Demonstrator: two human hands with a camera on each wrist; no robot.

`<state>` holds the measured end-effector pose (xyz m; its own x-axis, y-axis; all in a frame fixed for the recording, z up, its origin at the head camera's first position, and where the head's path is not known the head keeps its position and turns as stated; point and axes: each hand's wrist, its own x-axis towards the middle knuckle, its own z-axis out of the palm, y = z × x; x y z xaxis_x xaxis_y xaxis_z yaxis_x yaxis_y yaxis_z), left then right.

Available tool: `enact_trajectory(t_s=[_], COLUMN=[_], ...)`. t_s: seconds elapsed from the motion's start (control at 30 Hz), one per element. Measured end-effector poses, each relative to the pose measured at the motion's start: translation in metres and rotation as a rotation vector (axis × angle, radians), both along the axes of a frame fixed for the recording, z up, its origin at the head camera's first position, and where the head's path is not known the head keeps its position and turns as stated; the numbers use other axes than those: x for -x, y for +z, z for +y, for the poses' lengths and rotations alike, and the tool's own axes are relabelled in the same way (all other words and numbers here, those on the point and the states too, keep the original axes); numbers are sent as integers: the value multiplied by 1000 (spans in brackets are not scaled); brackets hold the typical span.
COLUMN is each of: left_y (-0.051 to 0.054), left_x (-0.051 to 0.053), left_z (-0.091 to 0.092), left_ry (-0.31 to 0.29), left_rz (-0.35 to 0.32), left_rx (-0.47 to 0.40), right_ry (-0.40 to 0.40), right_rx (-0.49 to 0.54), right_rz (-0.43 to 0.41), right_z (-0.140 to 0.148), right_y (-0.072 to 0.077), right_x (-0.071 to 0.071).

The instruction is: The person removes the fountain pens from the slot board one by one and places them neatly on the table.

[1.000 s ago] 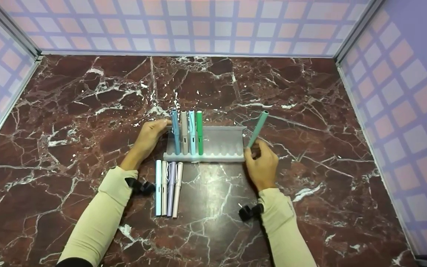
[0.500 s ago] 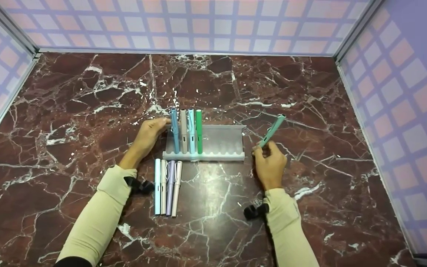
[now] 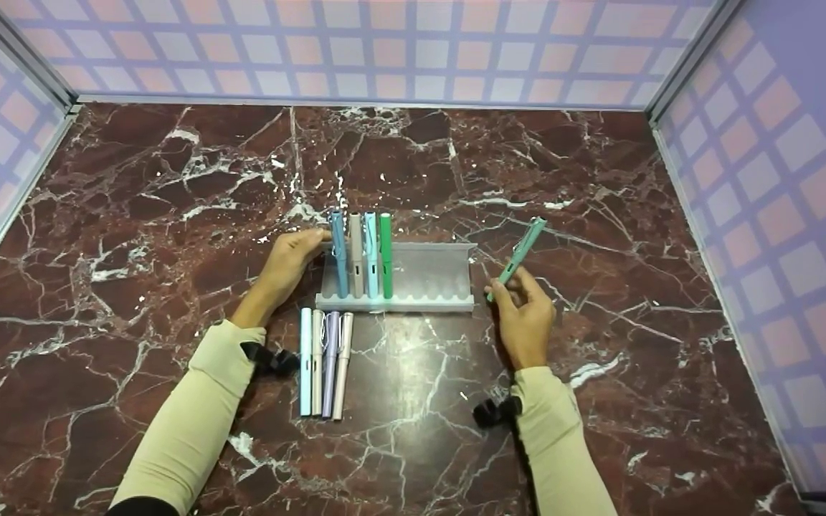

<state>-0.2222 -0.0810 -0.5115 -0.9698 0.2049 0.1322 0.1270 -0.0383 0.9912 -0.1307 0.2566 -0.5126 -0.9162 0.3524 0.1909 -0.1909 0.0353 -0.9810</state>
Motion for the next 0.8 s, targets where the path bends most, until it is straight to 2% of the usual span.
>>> enact_trajectory(t_s=[0.13, 0.33, 0.63, 0.8], left_y=[0, 0, 1, 1], left_x=[0, 0, -1, -1], left_z=[0, -1, -1, 0], left_ry=[-11, 1, 12, 13], left_rz=[-13, -11, 9, -1], left_rx=[-19, 1, 4, 9], right_ry=[22, 2, 3, 24], right_rx=[51, 50, 12, 76], right_rz=[21, 14, -84, -139], right_z=[2, 3, 5, 4], right_y=[-2, -3, 0, 3], right_x=[-4, -10, -27, -39])
